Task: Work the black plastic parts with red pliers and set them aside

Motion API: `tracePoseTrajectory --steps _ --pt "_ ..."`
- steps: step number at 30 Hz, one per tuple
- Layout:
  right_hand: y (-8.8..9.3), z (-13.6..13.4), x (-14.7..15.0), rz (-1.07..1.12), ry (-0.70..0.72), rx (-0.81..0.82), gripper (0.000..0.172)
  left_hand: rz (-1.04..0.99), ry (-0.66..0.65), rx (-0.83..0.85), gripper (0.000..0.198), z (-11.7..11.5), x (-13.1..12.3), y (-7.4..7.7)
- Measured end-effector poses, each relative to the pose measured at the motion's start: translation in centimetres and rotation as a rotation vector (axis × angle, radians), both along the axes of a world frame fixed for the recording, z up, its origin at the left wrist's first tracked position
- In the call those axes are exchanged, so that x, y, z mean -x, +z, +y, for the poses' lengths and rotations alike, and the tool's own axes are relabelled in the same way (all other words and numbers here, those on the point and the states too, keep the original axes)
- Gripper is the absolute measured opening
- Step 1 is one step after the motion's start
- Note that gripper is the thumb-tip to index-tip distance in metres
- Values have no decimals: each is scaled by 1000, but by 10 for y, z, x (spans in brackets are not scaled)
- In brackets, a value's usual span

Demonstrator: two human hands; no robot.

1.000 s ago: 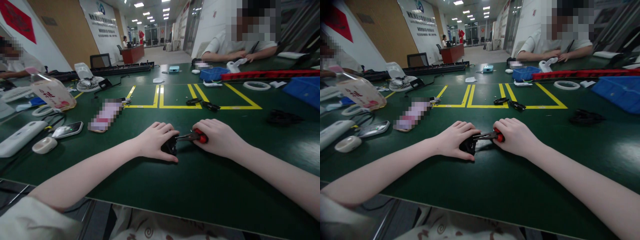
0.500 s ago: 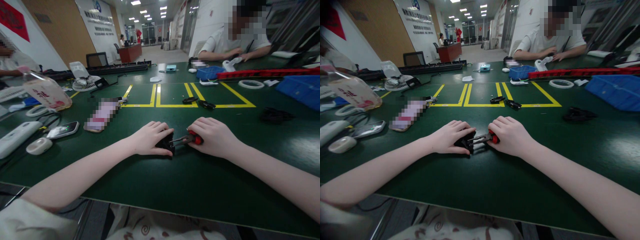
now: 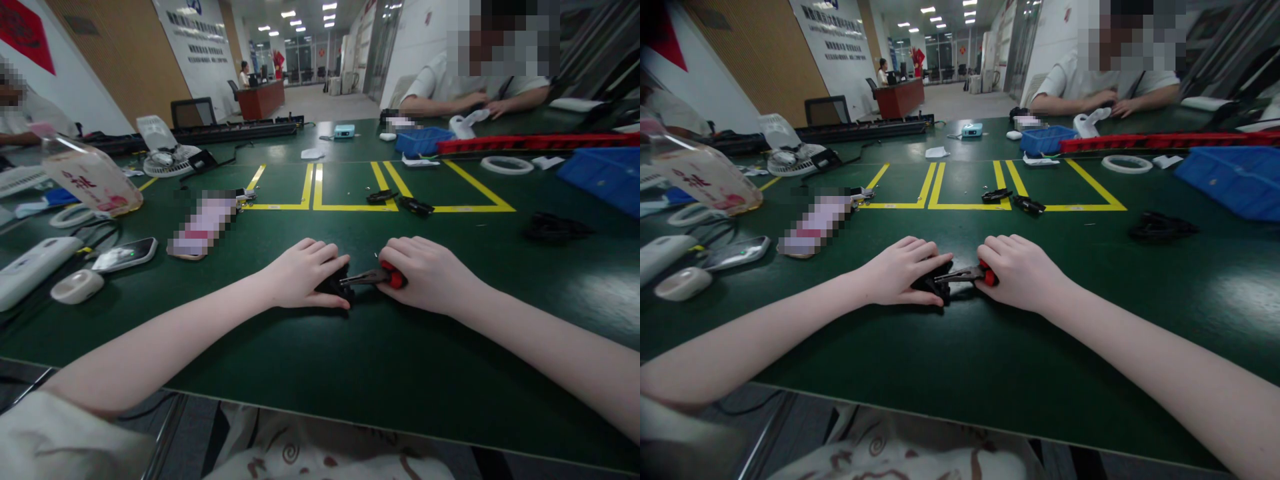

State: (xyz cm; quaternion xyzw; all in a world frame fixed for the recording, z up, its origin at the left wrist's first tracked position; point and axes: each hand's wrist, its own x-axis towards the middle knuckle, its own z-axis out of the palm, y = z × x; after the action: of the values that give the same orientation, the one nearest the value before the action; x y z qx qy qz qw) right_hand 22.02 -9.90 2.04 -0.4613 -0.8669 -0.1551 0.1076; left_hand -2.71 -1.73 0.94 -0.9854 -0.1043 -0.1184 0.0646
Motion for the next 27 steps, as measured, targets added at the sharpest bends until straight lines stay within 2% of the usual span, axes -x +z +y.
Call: tracePoseTrajectory --steps 6,13,18,27 --pt "1 -1 2 -10 -4 20 12 -18 -27 -20 72 -1 0 0" --pt "-3 3 -3 -32 25 -7 8 -67 -63 60 67 2 0 1" --pt "-9 7 -7 -32 100 -102 5 -89 -98 28 67 4 -1 1" --pt "-7 5 0 -30 135 -119 9 -126 -110 -86 55 -3 -5 -2"
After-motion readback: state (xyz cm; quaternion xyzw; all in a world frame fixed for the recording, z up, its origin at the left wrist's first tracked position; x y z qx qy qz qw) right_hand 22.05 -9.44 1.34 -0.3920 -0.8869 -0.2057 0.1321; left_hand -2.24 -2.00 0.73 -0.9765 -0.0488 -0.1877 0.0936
